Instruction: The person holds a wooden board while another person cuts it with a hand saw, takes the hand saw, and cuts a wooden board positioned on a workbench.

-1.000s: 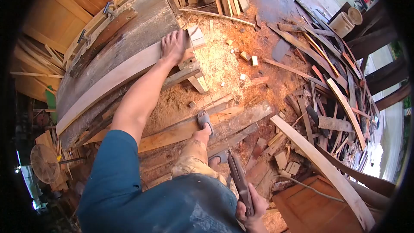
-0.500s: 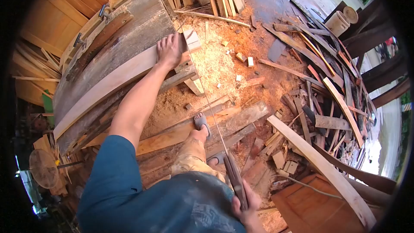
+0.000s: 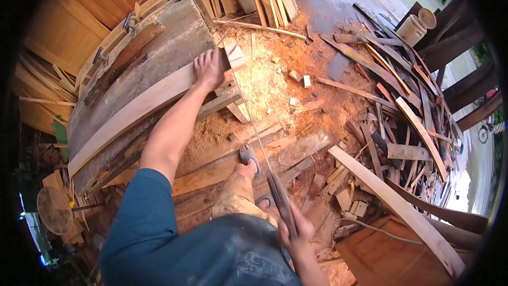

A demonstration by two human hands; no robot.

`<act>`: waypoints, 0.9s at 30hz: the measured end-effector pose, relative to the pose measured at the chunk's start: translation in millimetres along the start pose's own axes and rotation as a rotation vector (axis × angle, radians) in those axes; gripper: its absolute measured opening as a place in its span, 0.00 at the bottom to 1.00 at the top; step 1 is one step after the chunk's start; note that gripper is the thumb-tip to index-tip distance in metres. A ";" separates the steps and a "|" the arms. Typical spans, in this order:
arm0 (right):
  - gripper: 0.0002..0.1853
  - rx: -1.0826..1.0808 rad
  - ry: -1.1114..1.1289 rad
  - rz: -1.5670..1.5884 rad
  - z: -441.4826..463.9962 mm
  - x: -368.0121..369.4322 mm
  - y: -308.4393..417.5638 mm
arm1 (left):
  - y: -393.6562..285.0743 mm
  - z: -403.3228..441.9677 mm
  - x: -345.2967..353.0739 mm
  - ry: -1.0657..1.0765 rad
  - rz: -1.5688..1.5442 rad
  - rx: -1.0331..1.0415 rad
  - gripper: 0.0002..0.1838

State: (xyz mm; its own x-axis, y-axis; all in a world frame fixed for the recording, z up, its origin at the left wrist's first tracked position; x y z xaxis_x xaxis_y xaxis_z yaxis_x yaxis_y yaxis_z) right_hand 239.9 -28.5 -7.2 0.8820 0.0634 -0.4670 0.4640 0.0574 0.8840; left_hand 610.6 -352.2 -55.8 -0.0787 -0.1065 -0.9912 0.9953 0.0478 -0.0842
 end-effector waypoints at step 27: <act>0.30 -0.117 0.100 0.107 121.5 62.5 37.6 | 27.5 14.1 43.9 -0.221 0.042 0.084 0.52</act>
State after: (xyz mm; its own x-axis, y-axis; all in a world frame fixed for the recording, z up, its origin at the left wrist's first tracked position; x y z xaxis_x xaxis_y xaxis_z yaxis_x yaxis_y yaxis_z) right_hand 322.5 -143.4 -0.6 0.9106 0.1733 -0.3752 0.3498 0.1606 0.9230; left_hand 635.3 -369.6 -100.2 -0.0326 -0.3212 -0.9464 0.9993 -0.0252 -0.0259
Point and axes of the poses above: each hand's wrist, its own z-axis towards the middle knuckle, its own x-axis out of the palm, y = z × x, the point moved 5 cm from there along z, towards the middle knuckle, and after that the axes turned 6 degrees about x, right-handed, at the moved point
